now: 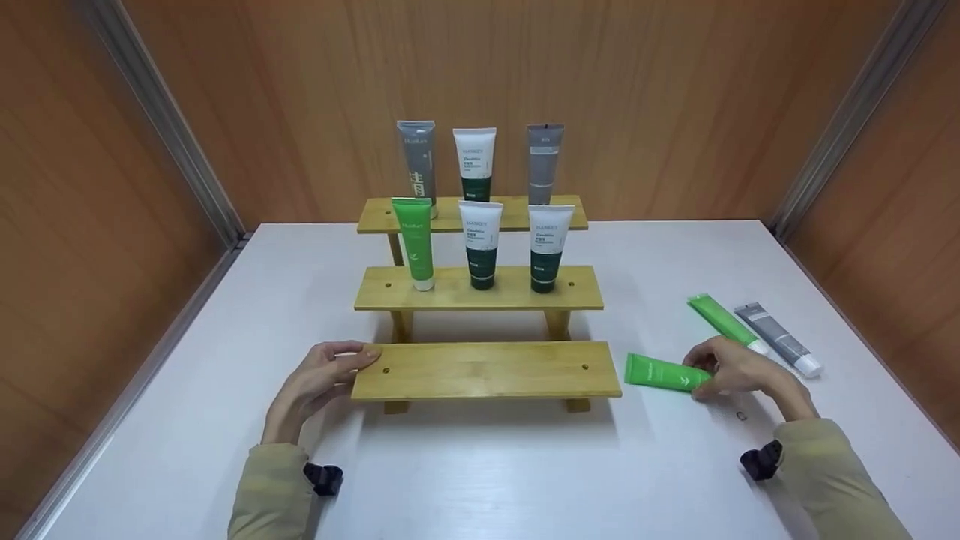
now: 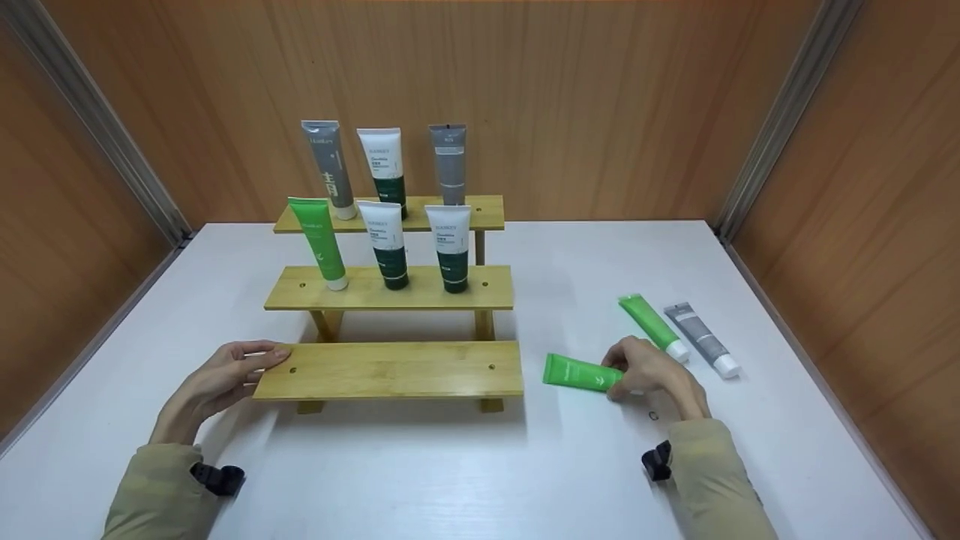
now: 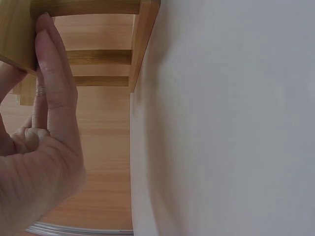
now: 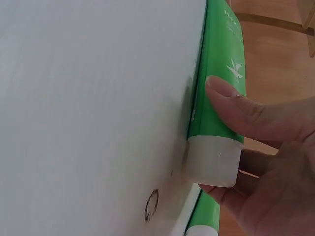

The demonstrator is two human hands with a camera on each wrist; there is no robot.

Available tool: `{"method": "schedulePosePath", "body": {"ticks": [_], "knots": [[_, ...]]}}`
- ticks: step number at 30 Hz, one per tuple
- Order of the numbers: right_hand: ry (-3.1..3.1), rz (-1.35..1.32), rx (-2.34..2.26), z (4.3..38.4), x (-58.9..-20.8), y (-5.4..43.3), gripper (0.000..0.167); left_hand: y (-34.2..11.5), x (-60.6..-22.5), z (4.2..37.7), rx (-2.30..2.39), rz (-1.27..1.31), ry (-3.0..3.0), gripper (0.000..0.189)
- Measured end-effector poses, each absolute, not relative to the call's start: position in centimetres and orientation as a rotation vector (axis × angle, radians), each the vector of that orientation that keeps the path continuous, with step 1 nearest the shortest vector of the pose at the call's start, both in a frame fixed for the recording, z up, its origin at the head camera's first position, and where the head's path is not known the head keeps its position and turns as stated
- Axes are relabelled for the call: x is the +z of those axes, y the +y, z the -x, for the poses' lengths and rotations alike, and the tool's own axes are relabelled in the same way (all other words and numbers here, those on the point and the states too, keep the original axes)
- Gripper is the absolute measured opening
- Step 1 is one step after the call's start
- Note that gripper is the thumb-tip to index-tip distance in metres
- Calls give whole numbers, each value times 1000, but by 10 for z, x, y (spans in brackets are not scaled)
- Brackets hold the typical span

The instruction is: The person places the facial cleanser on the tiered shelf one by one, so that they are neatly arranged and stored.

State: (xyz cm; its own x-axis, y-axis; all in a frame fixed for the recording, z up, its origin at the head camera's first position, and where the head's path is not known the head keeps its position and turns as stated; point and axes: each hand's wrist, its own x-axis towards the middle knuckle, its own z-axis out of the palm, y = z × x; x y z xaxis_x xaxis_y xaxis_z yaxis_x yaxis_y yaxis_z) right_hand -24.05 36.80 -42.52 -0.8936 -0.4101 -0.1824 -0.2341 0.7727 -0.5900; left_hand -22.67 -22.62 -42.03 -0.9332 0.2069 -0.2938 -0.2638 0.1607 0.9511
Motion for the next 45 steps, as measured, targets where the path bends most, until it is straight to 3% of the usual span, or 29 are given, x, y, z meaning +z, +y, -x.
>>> {"method": "schedulePosePath", "body": {"ticks": [14, 24, 33, 45], "knots": [[2773, 480, -1030, 240, -420, 364, 38, -225, -422, 229, 1808, 61, 2112, 51], [2794, 317, -1296, 232, -403, 345, 44, -226, -422, 229, 1789, 93, 2121, 57], [2827, 362, -1373, 218, -383, 318, 60, -224, -420, 229, 1776, 87, 2118, 58], [2694, 433, -1575, 217, -363, 245, 47, -225, -417, 228, 1756, 123, 2126, 64]]}}
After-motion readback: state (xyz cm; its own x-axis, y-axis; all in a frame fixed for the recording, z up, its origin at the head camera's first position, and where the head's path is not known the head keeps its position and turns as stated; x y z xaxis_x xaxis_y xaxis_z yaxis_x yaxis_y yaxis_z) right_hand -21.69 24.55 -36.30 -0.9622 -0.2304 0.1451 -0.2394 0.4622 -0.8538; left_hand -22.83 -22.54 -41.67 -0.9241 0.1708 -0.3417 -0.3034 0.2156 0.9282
